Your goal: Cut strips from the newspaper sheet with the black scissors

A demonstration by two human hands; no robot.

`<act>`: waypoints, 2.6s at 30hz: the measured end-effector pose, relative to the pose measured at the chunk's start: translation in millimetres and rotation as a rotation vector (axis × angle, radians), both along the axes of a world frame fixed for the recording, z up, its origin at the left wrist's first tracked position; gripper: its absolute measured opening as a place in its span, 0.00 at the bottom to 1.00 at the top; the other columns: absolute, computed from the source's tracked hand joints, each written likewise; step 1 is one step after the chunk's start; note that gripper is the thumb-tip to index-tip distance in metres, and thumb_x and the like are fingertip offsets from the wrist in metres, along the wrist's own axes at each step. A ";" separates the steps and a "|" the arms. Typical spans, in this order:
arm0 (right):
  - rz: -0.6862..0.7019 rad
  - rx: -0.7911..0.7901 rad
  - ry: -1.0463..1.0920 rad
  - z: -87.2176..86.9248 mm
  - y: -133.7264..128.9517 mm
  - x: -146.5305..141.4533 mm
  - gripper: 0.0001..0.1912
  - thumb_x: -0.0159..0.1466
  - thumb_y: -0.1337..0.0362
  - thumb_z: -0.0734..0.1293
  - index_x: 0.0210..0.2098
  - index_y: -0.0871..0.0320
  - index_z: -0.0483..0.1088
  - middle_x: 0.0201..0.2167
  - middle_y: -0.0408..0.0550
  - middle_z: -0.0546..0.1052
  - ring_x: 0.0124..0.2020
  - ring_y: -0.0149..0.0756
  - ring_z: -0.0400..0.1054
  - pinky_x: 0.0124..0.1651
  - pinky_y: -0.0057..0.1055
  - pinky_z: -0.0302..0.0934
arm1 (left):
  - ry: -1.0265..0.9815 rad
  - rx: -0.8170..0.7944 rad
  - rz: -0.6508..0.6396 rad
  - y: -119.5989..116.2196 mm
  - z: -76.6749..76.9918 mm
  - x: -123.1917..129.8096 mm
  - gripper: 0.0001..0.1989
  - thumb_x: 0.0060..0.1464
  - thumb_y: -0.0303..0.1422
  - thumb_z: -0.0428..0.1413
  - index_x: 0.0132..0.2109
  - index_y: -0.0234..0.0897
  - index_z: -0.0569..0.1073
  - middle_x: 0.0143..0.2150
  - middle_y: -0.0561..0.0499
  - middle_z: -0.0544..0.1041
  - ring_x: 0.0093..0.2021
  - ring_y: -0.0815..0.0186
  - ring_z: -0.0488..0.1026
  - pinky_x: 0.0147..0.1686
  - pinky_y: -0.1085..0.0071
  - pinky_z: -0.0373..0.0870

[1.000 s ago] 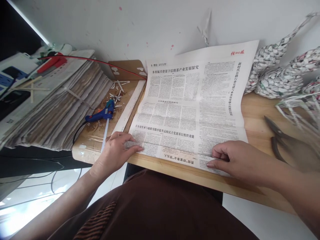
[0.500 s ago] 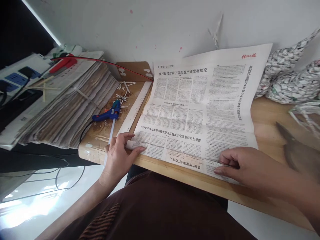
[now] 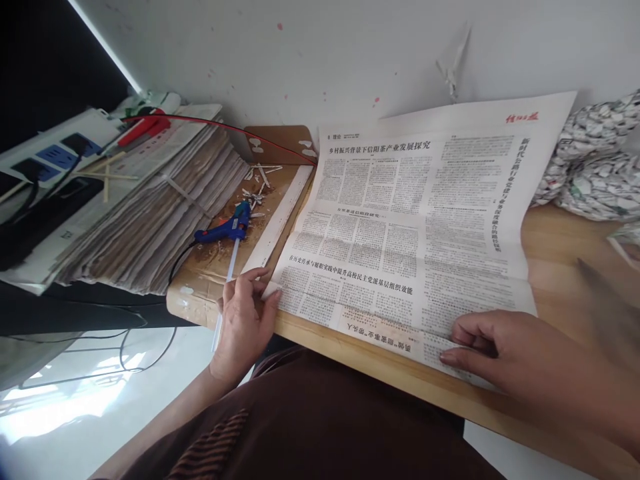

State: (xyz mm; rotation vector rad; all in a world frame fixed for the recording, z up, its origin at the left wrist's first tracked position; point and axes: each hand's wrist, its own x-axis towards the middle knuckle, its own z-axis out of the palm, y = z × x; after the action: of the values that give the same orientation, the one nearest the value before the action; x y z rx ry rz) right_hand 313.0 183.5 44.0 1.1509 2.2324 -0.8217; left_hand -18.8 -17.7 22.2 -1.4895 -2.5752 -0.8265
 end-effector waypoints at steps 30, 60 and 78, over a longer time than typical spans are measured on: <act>-0.005 -0.021 0.176 13.6 -3.3 -8.4 0.23 0.60 0.42 0.67 0.24 0.55 0.68 0.20 0.42 0.69 0.23 0.33 0.59 0.26 0.32 0.51 | 0.661 -0.322 -0.579 -20.4 9.0 24.2 0.50 0.48 0.60 0.56 0.73 0.57 0.47 0.65 0.31 0.63 0.60 0.35 0.66 0.53 0.43 0.72; -0.014 -0.022 0.216 19.2 -3.9 -14.6 0.20 0.61 0.48 0.67 0.21 0.55 0.67 0.18 0.44 0.67 0.21 0.33 0.59 0.24 0.32 0.52 | 0.907 -0.186 -0.614 -15.8 -13.2 41.9 0.40 0.64 0.56 0.45 0.68 0.24 0.63 0.67 0.34 0.67 0.66 0.47 0.66 0.63 0.57 0.66; -0.030 -0.005 0.253 29.0 -9.3 -19.1 0.18 0.59 0.50 0.68 0.22 0.55 0.67 0.18 0.39 0.68 0.21 0.30 0.58 0.25 0.29 0.49 | 0.686 -0.203 -0.673 -8.4 2.6 37.6 0.49 0.59 0.52 0.55 0.75 0.31 0.43 0.70 0.27 0.60 0.69 0.41 0.60 0.61 0.50 0.69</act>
State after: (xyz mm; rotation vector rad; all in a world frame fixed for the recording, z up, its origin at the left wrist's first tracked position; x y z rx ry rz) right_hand 293.9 174.2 73.0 1.1343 2.4179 -1.0352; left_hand 18.8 -26.1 24.9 -2.2380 -1.6996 -0.0130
